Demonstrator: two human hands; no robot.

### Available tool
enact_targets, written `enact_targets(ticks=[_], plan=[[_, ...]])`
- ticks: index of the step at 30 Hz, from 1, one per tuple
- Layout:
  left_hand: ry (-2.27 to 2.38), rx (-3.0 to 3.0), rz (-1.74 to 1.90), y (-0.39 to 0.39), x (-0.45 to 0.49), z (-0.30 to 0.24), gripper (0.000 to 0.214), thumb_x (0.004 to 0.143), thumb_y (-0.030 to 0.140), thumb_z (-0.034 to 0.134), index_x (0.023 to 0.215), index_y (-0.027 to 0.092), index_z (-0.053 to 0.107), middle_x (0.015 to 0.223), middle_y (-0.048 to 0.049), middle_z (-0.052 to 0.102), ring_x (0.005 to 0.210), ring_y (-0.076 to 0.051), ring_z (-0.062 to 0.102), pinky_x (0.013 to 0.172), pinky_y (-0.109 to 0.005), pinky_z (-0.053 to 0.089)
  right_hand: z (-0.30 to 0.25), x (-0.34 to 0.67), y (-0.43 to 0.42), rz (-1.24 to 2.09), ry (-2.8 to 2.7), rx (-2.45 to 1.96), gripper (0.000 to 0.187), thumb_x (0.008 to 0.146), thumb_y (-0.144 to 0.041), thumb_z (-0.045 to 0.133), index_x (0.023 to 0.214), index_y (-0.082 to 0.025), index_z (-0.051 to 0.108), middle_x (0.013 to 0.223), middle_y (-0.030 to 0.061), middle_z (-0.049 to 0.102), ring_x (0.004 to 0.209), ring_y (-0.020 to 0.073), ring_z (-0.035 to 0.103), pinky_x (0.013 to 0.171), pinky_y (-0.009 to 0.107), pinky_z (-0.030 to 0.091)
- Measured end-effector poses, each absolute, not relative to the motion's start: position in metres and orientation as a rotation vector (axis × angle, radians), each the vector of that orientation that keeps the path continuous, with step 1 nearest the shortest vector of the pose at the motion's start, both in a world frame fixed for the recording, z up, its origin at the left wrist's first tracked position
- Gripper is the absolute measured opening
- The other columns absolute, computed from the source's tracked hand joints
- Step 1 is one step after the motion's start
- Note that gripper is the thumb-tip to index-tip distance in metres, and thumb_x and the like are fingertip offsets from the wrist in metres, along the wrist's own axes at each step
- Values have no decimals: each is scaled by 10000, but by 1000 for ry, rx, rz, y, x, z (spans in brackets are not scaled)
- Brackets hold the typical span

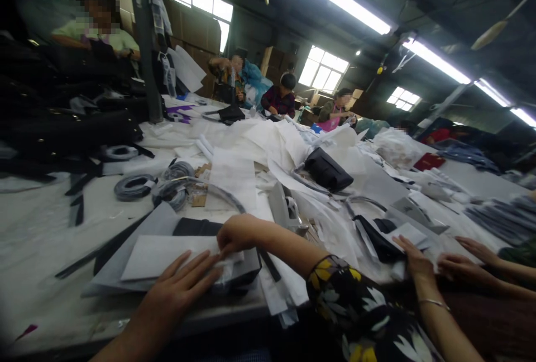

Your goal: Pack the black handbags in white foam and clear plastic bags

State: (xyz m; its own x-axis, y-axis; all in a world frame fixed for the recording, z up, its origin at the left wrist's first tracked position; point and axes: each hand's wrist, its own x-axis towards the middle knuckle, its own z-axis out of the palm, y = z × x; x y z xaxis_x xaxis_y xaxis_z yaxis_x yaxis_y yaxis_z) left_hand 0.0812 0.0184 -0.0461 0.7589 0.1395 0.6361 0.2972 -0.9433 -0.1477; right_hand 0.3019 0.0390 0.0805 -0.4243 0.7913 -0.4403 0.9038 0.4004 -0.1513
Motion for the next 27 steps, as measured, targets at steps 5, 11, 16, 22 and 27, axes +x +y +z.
enact_targets(ticks=[5, 11, 16, 22, 27], plan=[[-422, -2743, -950, 16, 81, -45, 494, 1007, 92, 275, 1347, 291, 573, 1452, -6, 548, 1370, -172, 456, 1235, -438, 141, 83, 289, 56, -310, 2289, 1328, 236, 803, -499, 744, 878, -276, 763, 847, -1, 761, 778, 181, 667, 533, 259, 267], [-308, -2723, -909, 21, 80, -43, 425, 1018, 151, 336, 1356, 266, 567, 1499, 16, 494, 1331, -190, 496, 1223, -422, 202, 62, 306, 78, -312, 2315, 1372, 415, 692, -618, 782, 800, -232, 673, 752, 5, 697, 664, 170, 594, 533, 257, 243], [-399, -2764, -947, 18, 83, -51, 459, 1010, 116, 319, 1366, 282, 557, 1471, 22, 527, 1360, -181, 468, 1208, -424, 246, 43, 332, 94, -780, 2418, 1445, 500, 607, -607, 839, 782, -209, 592, 695, -64, 586, 615, 109, 483, 560, 229, 279], [-317, -2688, -912, 24, 81, -49, 456, 1016, 143, 310, 1375, 286, 551, 1469, 39, 527, 1338, -175, 489, 1199, -408, 266, 27, 353, 114, -1015, 2292, 1690, 388, 652, -443, 874, 855, -187, 664, 718, -68, 634, 654, 106, 563, 591, 193, 373], [-313, -2683, -886, 25, 80, -46, 452, 1014, 143, 324, 1378, 288, 548, 1449, 35, 548, 1312, -172, 520, 1190, -412, 292, 52, 351, 99, -729, 2311, 1990, 156, 787, -204, 775, 931, -152, 745, 861, 51, 750, 832, 208, 691, 750, 264, 474]])
